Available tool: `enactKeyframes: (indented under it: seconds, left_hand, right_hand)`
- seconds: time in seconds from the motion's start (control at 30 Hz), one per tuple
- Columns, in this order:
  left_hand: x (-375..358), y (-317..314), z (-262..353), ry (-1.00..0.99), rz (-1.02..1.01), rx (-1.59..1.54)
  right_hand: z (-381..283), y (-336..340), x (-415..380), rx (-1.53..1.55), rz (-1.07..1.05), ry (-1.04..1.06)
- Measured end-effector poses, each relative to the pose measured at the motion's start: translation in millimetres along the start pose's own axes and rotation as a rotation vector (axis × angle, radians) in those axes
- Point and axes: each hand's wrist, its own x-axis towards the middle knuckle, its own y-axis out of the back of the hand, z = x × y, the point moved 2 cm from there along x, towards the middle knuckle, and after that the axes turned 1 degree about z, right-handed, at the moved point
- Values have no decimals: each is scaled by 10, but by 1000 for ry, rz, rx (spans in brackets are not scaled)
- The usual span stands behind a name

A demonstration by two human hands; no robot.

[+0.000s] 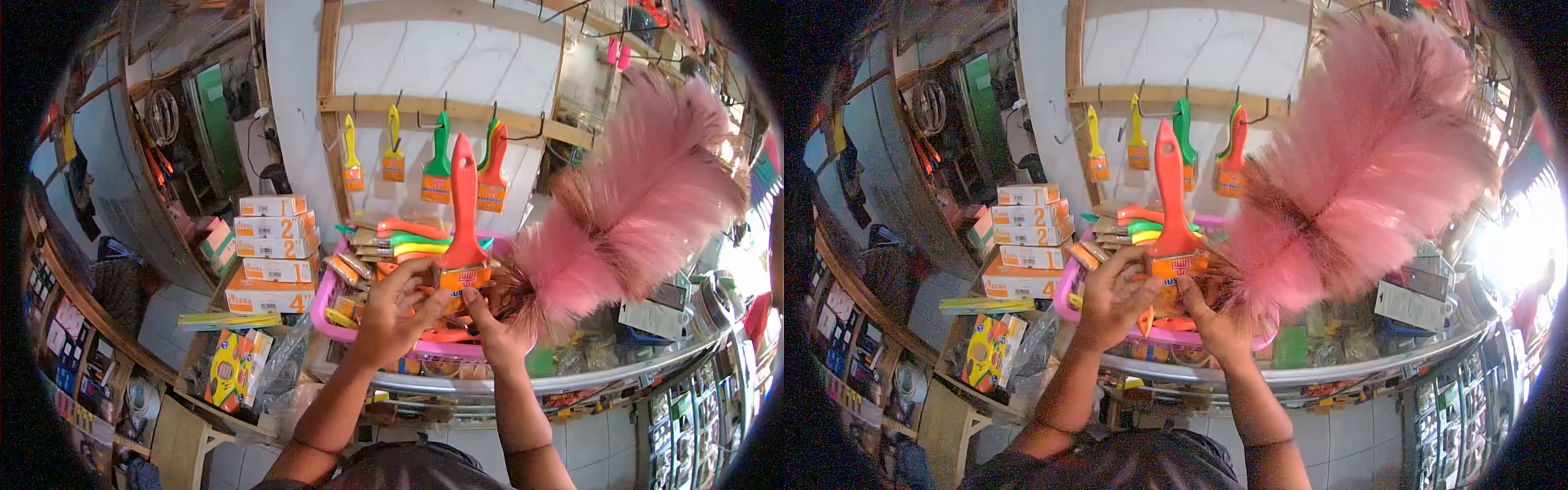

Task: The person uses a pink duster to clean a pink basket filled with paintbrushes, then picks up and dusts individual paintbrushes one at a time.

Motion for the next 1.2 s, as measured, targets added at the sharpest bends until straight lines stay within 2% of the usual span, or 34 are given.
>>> enactKeyframes:
  seconds: [0.03, 0.13, 0.2, 0.3, 0.33, 0.43, 0.5, 0.57, 0.67, 0.73, 0.87, 0.97, 1.0, 1.1, 1.13, 1.2]
  left_hand:
    - [25, -8, 14, -11, 38, 14]
    - [148, 5, 178, -87, 72, 10]
    - [238, 35, 246, -100, 103, 10]
    - [410, 132, 323, -64, 152, -10]
    - [452, 142, 350, -41, 200, -18]
    - [542, 237, 386, -35, 214, 4]
    - [511, 244, 448, -38, 243, 25]
    - [513, 271, 398, -81, 270, 5]
    - [497, 335, 407, -7, 249, 73]
    - [538, 312, 412, 63, 216, -75]
    - [615, 337, 315, 151, 144, -161]
    - [639, 348, 94, 176, 137, -8]
    - [659, 360, 54, 185, 97, 36]
    - [856, 450, -319, 61, 118, 162]
    - [973, 531, -374, -46, 90, 482]
    - [1157, 562, -478, 49, 107, 425]
  right_hand:
    - [-55, -10, 14, -60, 11, 42]
    - [-189, -116, 161, 57, 46, -15]
    - [-291, -127, 276, -62, 20, -85]
    - [-444, -184, 491, -413, -12, 26]
    - [-407, -269, 546, -110, -16, 160]
    - [-295, -369, 676, -74, 47, 278]
    - [-246, -389, 711, -126, 52, 277]
    - [-295, -403, 664, -136, 12, 160]
    - [-290, -418, 688, -233, 16, 375]
    - [-209, -368, 731, -336, -2, 259]
    - [-160, -343, 745, -295, -16, 294]
    - [-71, -287, 699, -161, 25, 189]
    - [115, -187, 731, -222, -2, 134]
    - [282, -53, 807, -198, -8, 7]
    - [307, 42, 809, -299, -4, 2]
    - [253, 154, 761, -236, 28, 16]
